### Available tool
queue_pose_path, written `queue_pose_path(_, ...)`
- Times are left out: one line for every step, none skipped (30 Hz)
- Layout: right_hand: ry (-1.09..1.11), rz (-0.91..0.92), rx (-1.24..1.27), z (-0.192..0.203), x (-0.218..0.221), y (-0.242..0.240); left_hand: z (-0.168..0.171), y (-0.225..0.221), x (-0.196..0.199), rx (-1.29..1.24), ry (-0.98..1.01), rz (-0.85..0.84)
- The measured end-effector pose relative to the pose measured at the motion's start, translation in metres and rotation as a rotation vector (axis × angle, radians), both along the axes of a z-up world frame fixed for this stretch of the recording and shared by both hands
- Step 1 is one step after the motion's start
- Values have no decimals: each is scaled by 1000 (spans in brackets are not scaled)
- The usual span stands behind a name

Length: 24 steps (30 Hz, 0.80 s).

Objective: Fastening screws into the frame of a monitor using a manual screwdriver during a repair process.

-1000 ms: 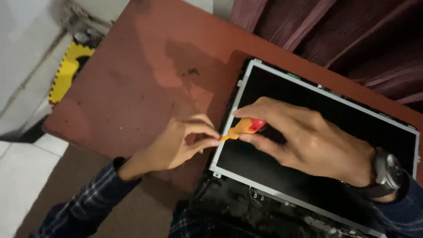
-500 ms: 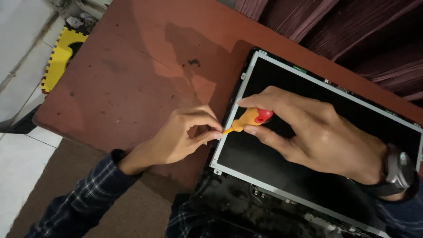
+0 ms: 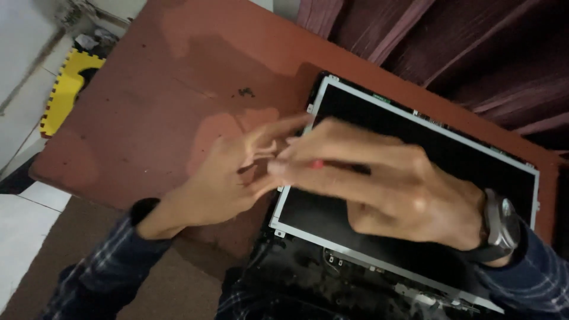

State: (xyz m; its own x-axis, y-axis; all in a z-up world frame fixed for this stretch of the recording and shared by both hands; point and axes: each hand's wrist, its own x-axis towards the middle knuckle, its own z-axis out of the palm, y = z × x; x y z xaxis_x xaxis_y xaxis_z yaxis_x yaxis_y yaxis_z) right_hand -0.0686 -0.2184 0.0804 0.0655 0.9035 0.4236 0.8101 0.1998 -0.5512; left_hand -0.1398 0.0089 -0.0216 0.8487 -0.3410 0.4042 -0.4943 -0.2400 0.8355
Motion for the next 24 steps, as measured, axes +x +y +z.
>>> queue_pose_path(-6,5,2,0,-1,4,2,-3,1,2,-6,5)
queue_pose_path(-47,13,-29,-1,-2,8,4,-6,3,-18,19,-4)
queue_pose_path(-85,15,-60,-3,-4,12,5,-9,5,-37,47,-20)
queue_pose_path(-88,13,-58,5,-5,17,13,-11,5,-34,44,-22)
queue_pose_path(-237,-96,-38,13,-8,22,20,-14,4,-76,3,-25)
queue_pose_path(-386,-204,-18,20,-10,27,27,-16,3,-117,-38,-27)
queue_pose_path(-387,-200,-21,20,-11,27,24,-18,4,-120,-39,-24)
queue_pose_path(-430,-160,-85,21,-13,26,20,-20,6,-159,7,18)
queue_pose_path(-475,-122,-146,22,-13,25,17,-22,8,-195,51,58)
queue_pose_path(-478,-119,-145,25,-13,24,12,-16,9,-195,49,60)
queue_pose_path(-356,-62,-227,28,-12,23,8,-9,9,-209,59,-44)
queue_pose_path(-235,-3,-308,30,-12,22,3,-2,10,-222,69,-149)
queue_pose_path(-233,-1,-307,28,-11,21,-4,-1,13,-221,71,-147)
queue_pose_path(-275,-23,-233,26,-9,20,-12,1,16,-64,-108,-47)
queue_pose_path(-314,-35,-163,23,-9,20,-21,3,16,91,-284,61)
queue_pose_path(-310,-25,-166,27,-11,21,-13,-4,16,89,-279,70)
queue_pose_path(-406,-130,-212,32,-12,22,-4,-9,17,-35,-261,42)
queue_pose_path(-503,-235,-258,38,-13,23,6,-14,17,-160,-245,15)
queue_pose_path(-507,-232,-251,43,-15,25,15,-11,16,-154,-250,19)
queue_pose_path(-517,-181,-277,48,-16,26,23,-8,15,-156,-141,-87)
queue_pose_path(-524,-131,-307,52,-17,26,31,-6,14,-160,-28,-195)
queue_pose_path(-525,-130,-305,50,-14,24,31,-3,14,-159,-29,-194)
queue_pose_path(-418,-86,-294,47,-13,21,30,1,12,-91,46,-167)
queue_pose_path(-312,-42,-281,44,-11,19,30,4,10,-22,120,-140)
